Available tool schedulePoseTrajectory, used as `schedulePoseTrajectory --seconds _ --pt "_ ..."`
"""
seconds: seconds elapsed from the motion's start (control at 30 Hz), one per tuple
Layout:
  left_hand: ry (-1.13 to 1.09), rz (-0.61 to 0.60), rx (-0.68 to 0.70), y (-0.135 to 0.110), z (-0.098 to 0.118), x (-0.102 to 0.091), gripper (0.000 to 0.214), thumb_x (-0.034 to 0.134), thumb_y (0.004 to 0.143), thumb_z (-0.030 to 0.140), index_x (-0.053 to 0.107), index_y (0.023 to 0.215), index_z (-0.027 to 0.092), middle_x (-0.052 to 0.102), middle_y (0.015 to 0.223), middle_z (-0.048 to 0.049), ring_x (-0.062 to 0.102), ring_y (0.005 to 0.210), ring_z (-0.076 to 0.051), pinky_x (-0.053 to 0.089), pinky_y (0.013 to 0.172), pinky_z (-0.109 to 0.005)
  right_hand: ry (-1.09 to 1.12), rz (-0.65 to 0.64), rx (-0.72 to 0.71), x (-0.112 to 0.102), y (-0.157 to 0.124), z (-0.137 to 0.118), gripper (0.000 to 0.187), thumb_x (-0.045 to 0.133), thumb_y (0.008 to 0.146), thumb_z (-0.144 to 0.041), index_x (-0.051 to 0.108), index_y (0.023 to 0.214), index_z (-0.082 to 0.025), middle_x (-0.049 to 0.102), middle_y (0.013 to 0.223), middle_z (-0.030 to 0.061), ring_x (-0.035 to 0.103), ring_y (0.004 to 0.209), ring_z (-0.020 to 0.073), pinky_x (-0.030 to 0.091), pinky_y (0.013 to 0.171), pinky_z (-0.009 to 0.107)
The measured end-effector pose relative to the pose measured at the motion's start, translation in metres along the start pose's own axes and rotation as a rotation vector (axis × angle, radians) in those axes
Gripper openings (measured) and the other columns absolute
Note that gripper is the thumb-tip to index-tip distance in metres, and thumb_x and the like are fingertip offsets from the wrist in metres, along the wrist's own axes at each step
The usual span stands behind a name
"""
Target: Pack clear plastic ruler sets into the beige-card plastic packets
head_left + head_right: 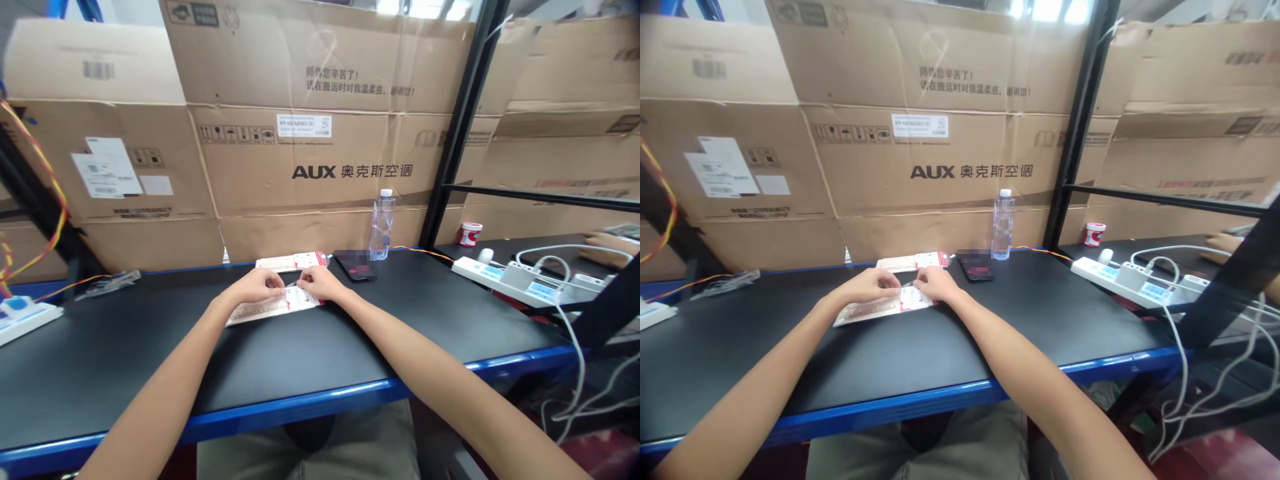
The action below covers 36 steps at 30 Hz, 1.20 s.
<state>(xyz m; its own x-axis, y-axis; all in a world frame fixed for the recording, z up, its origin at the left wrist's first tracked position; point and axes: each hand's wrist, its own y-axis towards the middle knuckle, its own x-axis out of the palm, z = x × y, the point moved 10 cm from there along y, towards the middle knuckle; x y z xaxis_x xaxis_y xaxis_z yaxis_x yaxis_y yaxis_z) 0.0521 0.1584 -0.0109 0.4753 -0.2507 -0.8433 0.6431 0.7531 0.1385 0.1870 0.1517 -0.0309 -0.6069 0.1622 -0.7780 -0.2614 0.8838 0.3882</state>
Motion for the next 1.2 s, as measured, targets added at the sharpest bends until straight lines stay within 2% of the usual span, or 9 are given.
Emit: schedulePoseTrajectory --seconds 0.07,0.2,0.33,0.47,0.73,1.03,1.2 --pt "-0.053 -0.025 -0.011 0.0 -0.002 0.001 0.026 0.073 0.066 0.039 0.079 0.083 0.021 0.077 0.081 -0.0052 0.068 0.076 -0.023 0.048 0.067 -0.028 -0.015 0.004 0.009 -0.001 0.0 0.002 0.014 0.063 0.085 -0.028 0.07 0.078 -0.017 0.068 0.074 0.0029 0.057 0.066 0.014 0.038 0.062 0.025" --pt "-0.059 0.0 -0.024 0.001 -0.006 0.0 0.021 0.069 0.067 0.034 0.078 0.079 0.02 0.076 0.077 -0.0043 0.067 0.074 -0.023 0.048 0.067 -0.028 -0.02 -0.027 -0.024 0.002 -0.001 -0.002 0.01 0.063 0.084 -0.026 0.069 0.082 -0.018 0.068 0.078 0.0026 0.058 0.07 0.0144 0.04 0.065 0.025" --pt "0.025 0.065 -0.022 0.002 -0.005 -0.003 0.02 0.063 0.071 0.036 0.074 0.072 0.019 0.072 0.071 -0.0033 0.063 0.07 -0.021 0.045 0.066 -0.029 0.003 -0.058 -0.134 0.009 -0.004 -0.021 0.022 0.066 0.085 -0.032 0.07 0.103 -0.02 0.07 0.093 0.0039 0.061 0.081 0.0164 0.042 0.073 0.026" --pt "0.051 0.077 0.004 0.002 0.0 -0.001 0.022 0.06 0.072 0.038 0.07 0.07 0.019 0.068 0.067 -0.0032 0.058 0.067 -0.02 0.041 0.063 -0.029 -0.014 -0.059 -0.195 0.015 -0.008 -0.037 0.016 0.061 0.089 -0.028 0.071 0.099 -0.019 0.068 0.097 0.0063 0.061 0.092 0.0195 0.044 0.081 0.029" --pt "0.079 0.123 0.028 0.005 -0.001 -0.001 0.018 0.058 0.073 0.035 0.064 0.067 0.019 0.06 0.062 -0.0008 0.05 0.062 -0.018 0.034 0.058 -0.028 -0.025 -0.105 -0.154 0.025 -0.009 -0.035 0.022 0.056 0.093 -0.027 0.066 0.112 -0.02 0.063 0.115 0.0098 0.059 0.108 0.0254 0.043 0.091 0.038" --pt "0.142 0.143 0.016 0.007 0.0 -0.001 0.015 0.056 0.076 0.031 0.058 0.065 0.021 0.059 0.063 -0.0018 0.051 0.063 -0.019 0.032 0.059 -0.029 -0.029 -0.092 -0.207 0.028 -0.005 -0.037 0.021 0.056 0.093 -0.024 0.062 0.113 -0.02 0.065 0.116 0.0084 0.059 0.107 0.0239 0.042 0.09 0.035" --pt "0.157 0.194 -0.001 0.006 -0.002 -0.002 0.016 0.054 0.078 0.028 0.053 0.063 0.022 0.061 0.067 -0.0034 0.052 0.066 -0.02 0.033 0.062 -0.029 -0.029 -0.108 -0.228 0.031 -0.006 -0.04 0.028 0.056 0.093 -0.022 0.06 0.121 -0.02 0.064 0.122 0.0099 0.057 0.115 0.0261 0.041 0.095 0.039"
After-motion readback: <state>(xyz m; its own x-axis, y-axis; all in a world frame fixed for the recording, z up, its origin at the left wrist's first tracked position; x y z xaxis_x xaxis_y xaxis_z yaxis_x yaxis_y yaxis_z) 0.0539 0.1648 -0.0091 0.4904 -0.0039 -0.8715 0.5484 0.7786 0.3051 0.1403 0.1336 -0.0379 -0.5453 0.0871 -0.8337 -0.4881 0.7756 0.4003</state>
